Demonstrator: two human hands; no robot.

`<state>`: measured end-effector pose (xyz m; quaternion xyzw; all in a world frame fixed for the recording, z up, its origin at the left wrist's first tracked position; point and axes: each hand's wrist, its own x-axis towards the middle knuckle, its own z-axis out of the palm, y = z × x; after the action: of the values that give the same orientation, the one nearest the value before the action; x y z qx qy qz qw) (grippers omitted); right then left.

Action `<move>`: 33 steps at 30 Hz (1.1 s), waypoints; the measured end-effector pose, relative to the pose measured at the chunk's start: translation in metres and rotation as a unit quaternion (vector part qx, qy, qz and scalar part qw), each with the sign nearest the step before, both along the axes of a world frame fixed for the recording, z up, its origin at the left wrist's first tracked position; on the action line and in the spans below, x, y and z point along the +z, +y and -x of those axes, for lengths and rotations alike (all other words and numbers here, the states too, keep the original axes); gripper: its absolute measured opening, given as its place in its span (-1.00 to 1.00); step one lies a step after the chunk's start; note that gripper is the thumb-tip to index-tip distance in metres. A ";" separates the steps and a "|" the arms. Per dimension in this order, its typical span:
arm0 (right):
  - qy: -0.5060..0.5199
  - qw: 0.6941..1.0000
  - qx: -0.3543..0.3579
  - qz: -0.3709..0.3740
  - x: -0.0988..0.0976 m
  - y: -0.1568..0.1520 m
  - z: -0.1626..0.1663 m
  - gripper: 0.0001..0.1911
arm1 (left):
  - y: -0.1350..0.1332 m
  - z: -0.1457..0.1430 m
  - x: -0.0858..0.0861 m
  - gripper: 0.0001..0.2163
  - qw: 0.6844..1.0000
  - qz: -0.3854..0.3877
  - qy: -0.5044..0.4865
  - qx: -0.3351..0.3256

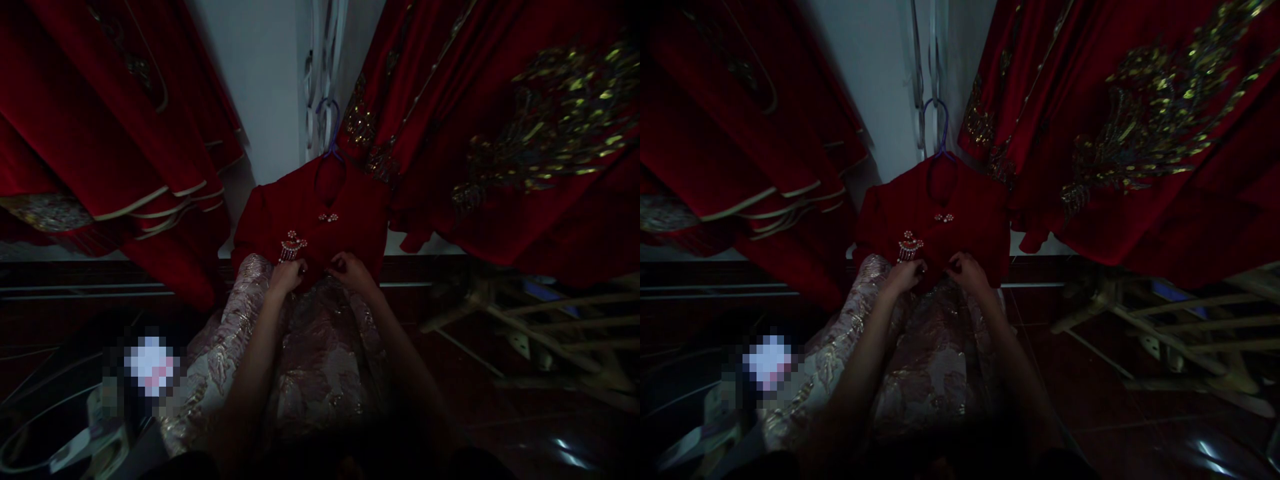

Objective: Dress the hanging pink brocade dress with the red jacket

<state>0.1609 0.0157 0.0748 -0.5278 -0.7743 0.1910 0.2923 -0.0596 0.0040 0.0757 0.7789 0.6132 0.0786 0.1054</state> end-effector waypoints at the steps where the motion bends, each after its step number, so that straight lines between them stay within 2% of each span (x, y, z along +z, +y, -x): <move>1: -0.007 1.000 0.003 -0.002 0.000 0.000 0.000 -0.74 | 0.000 0.000 -0.002 -0.74 1.000 -0.008 0.002 0.003; 5: -0.021 1.000 -0.018 0.001 -0.001 -0.003 0.005 -0.72 | 0.002 0.000 -0.005 -0.77 1.000 -0.024 0.003 0.015; 8: -0.020 0.999 -0.026 0.000 -0.003 -0.003 0.009 -0.78 | 0.002 0.000 -0.005 -0.79 0.999 -0.023 -0.011 0.019; 17: 0.052 0.999 -0.007 -0.012 -0.007 0.001 0.009 -0.82 | -0.001 0.004 0.003 -0.80 0.997 -0.005 -0.078 0.007; 21: 0.126 0.991 0.043 0.032 -0.003 -0.004 0.017 -0.77 | -0.001 0.006 0.008 -0.81 0.995 -0.002 -0.097 0.003; 25: 0.177 0.978 0.077 0.080 -0.002 -0.008 0.031 -0.73 | 0.002 0.008 0.009 -0.82 0.996 0.004 -0.086 0.034; 27: 0.170 0.980 0.071 0.077 -0.001 -0.008 0.037 -0.76 | 0.004 0.009 0.006 -0.83 0.993 0.013 -0.117 0.027; 30: 0.151 0.986 0.060 0.046 0.001 -0.006 0.045 -0.81 | 0.009 0.010 0.000 -0.82 0.974 0.049 -0.221 -0.013; 33: 0.135 0.990 0.035 0.008 0.002 -0.004 0.050 -0.85 | 0.011 0.013 -0.004 -0.81 0.959 0.069 -0.274 -0.007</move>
<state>0.1106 0.0116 0.0770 -0.4722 -0.7438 0.2772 0.3833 -0.0726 0.0153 0.0713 0.7224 0.5597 0.2460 0.3231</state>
